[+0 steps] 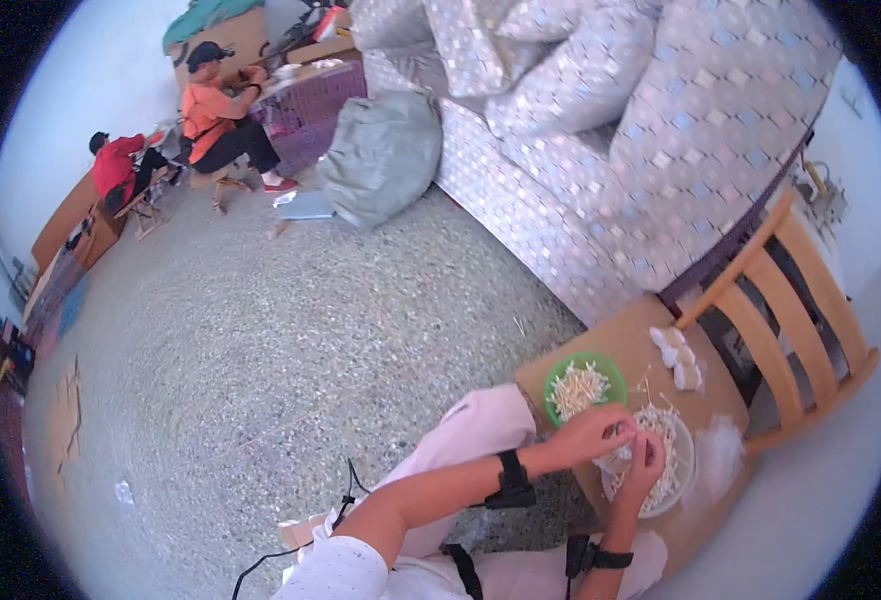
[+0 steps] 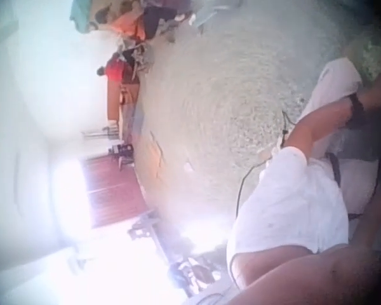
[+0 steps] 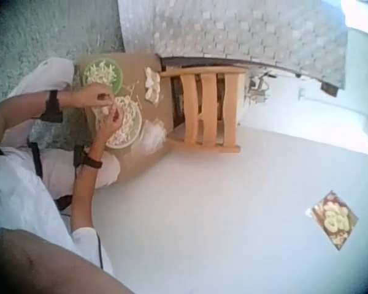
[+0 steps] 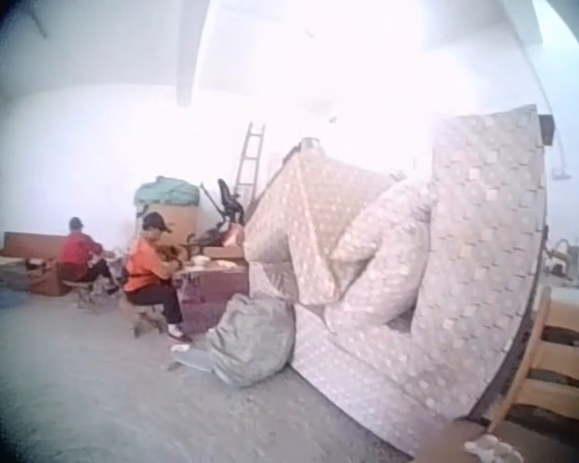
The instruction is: The person is sorting cotton swabs and packing them into small plastic bags.
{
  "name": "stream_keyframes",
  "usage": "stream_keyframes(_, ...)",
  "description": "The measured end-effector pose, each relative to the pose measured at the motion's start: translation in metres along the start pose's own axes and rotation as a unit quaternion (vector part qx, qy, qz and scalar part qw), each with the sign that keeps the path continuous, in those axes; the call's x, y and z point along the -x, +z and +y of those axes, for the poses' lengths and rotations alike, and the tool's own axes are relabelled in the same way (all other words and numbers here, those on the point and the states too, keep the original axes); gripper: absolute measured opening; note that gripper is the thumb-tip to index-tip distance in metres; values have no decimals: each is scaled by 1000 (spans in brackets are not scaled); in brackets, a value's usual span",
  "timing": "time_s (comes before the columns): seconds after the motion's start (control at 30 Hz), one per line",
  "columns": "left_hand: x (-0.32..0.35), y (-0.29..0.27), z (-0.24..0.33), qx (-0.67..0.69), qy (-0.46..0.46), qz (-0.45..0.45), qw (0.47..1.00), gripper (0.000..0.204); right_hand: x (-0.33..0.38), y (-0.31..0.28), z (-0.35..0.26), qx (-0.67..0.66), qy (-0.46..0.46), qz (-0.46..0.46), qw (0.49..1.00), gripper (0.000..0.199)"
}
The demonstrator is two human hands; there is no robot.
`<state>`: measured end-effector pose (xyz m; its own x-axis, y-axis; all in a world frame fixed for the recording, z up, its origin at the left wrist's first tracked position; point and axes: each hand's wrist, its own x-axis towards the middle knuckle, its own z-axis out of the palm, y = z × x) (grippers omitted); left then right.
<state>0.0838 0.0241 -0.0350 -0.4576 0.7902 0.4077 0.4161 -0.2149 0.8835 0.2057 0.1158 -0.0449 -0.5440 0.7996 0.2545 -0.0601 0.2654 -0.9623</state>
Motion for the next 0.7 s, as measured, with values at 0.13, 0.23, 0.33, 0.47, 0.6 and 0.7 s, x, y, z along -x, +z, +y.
stream_keyframes(0.13, 6, -1, 5, -9, -14, 28, 999, 22, -2, 2, -2, -3, -7, -14, 1000, 14)
stream_keyframes(0.23, 6, -3, 5, 27, -5, 40, 999, 19, -4, 1, -3, 30, -29, -51, 998, 14)
stream_keyframes(0.33, 8, -6, 3, 73, -50, 16, 996, 18, -2, 3, -8, -1, -9, -69, 998, 13)
stream_keyframes(0.47, 11, 6, -9, 107, -54, 25, 992, 19, 4, 3, -13, -7, 24, -46, 999, 13)
stream_keyframes(0.6, 5, 13, -10, 118, -55, 28, 991, 20, 4, 4, -25, -3, 55, -18, 998, 13)
stream_keyframes(0.7, 9, 16, 0, 143, -92, 14, 985, 20, 6, -8, -5, -3, 2, -33, 999, 14)
